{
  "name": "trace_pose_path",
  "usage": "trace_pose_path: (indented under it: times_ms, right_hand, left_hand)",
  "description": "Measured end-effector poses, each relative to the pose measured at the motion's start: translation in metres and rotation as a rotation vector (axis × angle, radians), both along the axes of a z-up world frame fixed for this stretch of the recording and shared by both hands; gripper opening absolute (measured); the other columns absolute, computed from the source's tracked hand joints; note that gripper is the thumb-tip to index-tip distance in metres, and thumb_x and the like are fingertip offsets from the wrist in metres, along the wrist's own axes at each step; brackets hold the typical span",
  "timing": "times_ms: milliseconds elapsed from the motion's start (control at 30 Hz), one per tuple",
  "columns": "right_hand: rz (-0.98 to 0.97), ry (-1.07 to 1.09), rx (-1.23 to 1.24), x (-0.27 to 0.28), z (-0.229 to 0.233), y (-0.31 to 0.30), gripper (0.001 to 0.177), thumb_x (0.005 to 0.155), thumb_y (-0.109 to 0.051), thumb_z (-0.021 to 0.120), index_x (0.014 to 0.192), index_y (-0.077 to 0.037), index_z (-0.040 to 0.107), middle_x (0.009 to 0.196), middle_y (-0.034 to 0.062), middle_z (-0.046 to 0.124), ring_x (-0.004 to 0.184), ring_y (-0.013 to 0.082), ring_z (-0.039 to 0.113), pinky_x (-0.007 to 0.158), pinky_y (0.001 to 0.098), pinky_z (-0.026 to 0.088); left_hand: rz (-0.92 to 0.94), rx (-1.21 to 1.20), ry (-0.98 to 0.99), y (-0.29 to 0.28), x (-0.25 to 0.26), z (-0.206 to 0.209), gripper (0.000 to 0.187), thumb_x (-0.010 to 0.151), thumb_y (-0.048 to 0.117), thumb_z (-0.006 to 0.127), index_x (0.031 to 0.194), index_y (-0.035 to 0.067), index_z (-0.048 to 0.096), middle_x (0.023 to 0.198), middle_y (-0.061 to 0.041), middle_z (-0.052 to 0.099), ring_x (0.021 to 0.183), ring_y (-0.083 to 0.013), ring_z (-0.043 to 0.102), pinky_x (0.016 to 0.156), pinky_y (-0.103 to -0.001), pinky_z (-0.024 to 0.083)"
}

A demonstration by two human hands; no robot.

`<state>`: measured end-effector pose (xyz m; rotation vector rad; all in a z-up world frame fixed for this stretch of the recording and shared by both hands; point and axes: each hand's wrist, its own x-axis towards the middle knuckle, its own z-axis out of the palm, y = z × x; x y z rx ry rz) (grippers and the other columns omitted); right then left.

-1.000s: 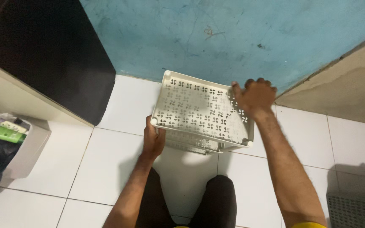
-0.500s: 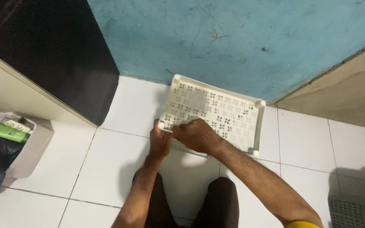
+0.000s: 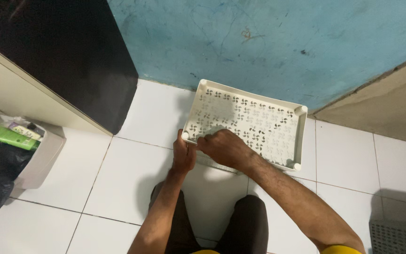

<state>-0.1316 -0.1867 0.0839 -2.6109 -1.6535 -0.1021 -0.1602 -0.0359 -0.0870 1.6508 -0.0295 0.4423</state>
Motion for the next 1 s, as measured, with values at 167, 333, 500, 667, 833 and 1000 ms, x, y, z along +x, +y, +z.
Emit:
trace_pose_path:
  times_ms: [167,333,500,667,833,1000]
  right_hand:
    - [-0.313,0.392,0.000,0.014,0.019,-0.003,0.032,0.100,-0.034,0.065,0.087,-0.005,0.069,0.073,0.0108,0.071,0.064,0.0213,0.067,0.067,0.0407,0.057]
    - [-0.387,-0.507,0.363,0.093,0.014,0.001,0.052,0.106,-0.045,0.046,0.112,0.002,0.069,0.086,0.0164,0.071,0.079,0.0280,0.069,0.080,0.0424,0.057]
    - [-0.535,-0.037,0.219,0.143,-0.010,0.010,0.066,0.104,-0.062,0.039,0.096,-0.005,0.072,0.060,0.0122,0.067,0.053,0.0299,0.066,0.055,0.0497,0.054]
    - [-0.558,-0.088,0.242,0.139,-0.022,0.014,0.081,0.095,-0.078,0.042,0.068,-0.007,0.070,0.047,0.0094,0.060,0.041,0.0239,0.060,0.045,0.0434,0.050]
    - [-0.548,-0.204,0.339,0.137,-0.014,0.019,0.081,0.096,-0.077,0.047,0.054,-0.010,0.064,0.040,0.0062,0.053,0.033,0.0188,0.049,0.038,0.0376,0.043]
    - [-0.515,-0.210,0.401,0.129,-0.012,0.017,0.074,0.094,-0.074,0.053,0.052,-0.013,0.058,0.035,-0.0032,0.042,0.028,0.0085,0.036,0.030,0.0322,0.035]
  left_hand:
    - [-0.008,0.003,-0.130,-0.002,-0.002,0.005,0.044,0.109,0.036,0.047,0.118,-0.007,0.050,0.091,-0.017,0.069,0.083,-0.0220,0.066,0.073,-0.036,0.055]
    - [-0.038,0.016,0.126,-0.003,-0.007,-0.008,0.043,0.106,0.037,0.050,0.117,-0.004,0.053,0.081,-0.015,0.068,0.073,-0.0192,0.062,0.070,-0.034,0.052]
    - [-0.096,-0.358,-0.254,0.035,0.022,-0.002,0.053,0.106,0.041,0.045,0.140,0.000,0.048,0.131,-0.012,0.059,0.120,-0.0217,0.057,0.107,-0.038,0.046]
    - [-0.046,-0.102,0.027,0.051,0.128,0.019,0.059,0.104,0.044,0.036,0.140,0.003,0.057,0.143,-0.010,0.056,0.135,-0.0248,0.049,0.113,-0.039,0.036]
    - [-0.335,-0.220,0.150,0.020,0.192,0.007,0.058,0.108,0.045,0.037,0.135,-0.001,0.060,0.135,-0.016,0.060,0.126,-0.0292,0.055,0.110,-0.042,0.041]
    - [-0.359,-0.229,0.164,0.009,0.190,-0.008,0.060,0.110,0.046,0.035,0.133,-0.002,0.061,0.133,-0.016,0.063,0.126,-0.0292,0.057,0.111,-0.042,0.042]
